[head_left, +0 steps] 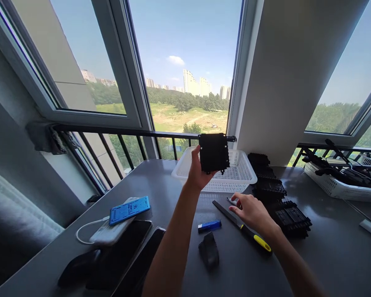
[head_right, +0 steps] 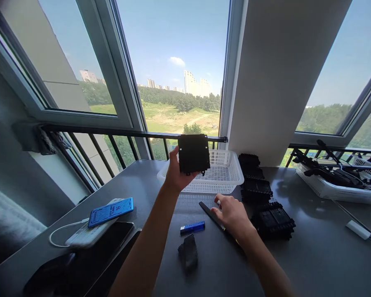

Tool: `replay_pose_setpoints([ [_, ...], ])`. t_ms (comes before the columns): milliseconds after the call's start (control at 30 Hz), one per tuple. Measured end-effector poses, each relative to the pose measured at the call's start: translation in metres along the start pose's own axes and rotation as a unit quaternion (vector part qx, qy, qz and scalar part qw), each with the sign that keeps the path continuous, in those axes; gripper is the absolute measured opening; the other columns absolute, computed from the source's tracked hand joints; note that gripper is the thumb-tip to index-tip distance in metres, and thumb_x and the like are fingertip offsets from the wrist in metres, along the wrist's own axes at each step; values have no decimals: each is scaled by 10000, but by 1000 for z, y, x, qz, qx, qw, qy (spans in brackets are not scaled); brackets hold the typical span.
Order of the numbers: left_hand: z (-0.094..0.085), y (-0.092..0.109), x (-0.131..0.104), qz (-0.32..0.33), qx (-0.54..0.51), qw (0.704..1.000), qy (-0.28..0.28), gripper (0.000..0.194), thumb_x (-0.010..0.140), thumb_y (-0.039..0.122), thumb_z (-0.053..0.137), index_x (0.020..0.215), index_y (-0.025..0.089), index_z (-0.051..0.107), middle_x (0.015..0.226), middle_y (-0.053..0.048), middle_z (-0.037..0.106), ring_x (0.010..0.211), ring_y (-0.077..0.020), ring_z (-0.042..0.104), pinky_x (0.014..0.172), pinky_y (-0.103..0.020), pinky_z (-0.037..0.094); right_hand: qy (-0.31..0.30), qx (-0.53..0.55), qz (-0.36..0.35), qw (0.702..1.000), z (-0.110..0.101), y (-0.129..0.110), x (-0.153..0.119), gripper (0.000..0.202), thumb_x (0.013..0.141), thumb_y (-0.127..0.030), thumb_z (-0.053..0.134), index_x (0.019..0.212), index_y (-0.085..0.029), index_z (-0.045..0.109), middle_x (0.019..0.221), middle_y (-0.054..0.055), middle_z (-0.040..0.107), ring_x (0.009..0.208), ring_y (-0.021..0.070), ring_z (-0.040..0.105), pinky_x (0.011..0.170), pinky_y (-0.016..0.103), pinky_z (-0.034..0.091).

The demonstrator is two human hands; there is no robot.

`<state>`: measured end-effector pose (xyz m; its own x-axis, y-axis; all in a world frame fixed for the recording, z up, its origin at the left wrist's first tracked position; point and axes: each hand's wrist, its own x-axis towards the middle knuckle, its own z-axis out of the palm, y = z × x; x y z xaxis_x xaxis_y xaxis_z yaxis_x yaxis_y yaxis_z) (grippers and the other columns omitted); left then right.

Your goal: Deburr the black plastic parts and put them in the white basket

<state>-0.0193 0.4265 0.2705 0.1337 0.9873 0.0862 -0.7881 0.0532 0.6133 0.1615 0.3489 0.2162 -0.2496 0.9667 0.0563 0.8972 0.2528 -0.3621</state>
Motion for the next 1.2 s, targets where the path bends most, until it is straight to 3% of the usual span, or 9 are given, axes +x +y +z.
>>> replay_pose_setpoints([
  [133,-1,-1,1,-11,-4,1000,-3,475,768,571,554,1005,182,687,912,-85,738,841,-245,691,712,-340,566,79,-76,86,990,34,27,7,210,918,-250,495,1080,-208,622,1048,72,676,898,214,669,654,264,437],
  [300,-2,-3,3,-12,1,1000,-23,482,776,570,536,1021,181,683,921,-93,737,884,-262,686,728,-353,569,25,-151,111,982,71,40,12,229,929,-191,433,1006,-170,647,1026,119,673,884,247,683,666,297,477],
  [433,1,-2,1,-21,7,1000,-16,511,774,573,525,1046,168,679,955,-98,732,904,-262,681,745,-347,569,28,-168,126,977,81,42,13,257,922,-125,395,1005,-157,636,988,149,680,847,253,693,653,298,480],
  [533,4,0,-1,-17,8,1000,-2,502,769,562,539,1050,170,676,942,-89,732,907,-257,680,756,-344,566,54,-104,75,990,77,44,14,269,879,-119,474,1126,-173,567,947,120,685,807,237,690,650,287,472],
  [633,4,6,-2,54,-12,998,21,478,774,550,546,1063,189,668,952,-65,732,905,-227,679,748,-303,560,104,63,-51,991,68,44,15,328,844,-199,537,1169,-179,496,833,36,663,637,156,632,601,252,457],
  [800,1,16,-3,119,-24,990,67,471,761,562,563,1066,219,667,946,-38,732,843,-191,681,658,-248,547,267,304,-192,894,33,24,16,281,870,-243,474,1127,-213,584,818,11,636,560,98,533,513,223,446],
  [967,6,7,-1,75,-3,993,90,464,746,546,585,1047,203,669,891,-39,734,785,-190,687,634,-253,549,403,486,-277,724,-26,-20,21,305,858,-274,513,1134,-252,643,854,34,686,617,137,605,498,262,480],
  [1100,14,-6,-3,82,-4,994,67,424,753,509,592,1038,203,668,859,-30,737,845,-205,694,697,-267,561,462,578,-229,633,-58,-39,31,283,814,-292,640,1089,-230,631,736,3,666,579,126,598,525,267,491],
  [1200,20,-12,-6,70,7,997,37,383,761,485,588,986,190,685,841,-35,738,904,-226,690,766,-292,565,461,620,-207,600,-63,-37,36,179,863,-349,605,958,-201,638,553,-49,557,421,72,466,422,210,391],
])
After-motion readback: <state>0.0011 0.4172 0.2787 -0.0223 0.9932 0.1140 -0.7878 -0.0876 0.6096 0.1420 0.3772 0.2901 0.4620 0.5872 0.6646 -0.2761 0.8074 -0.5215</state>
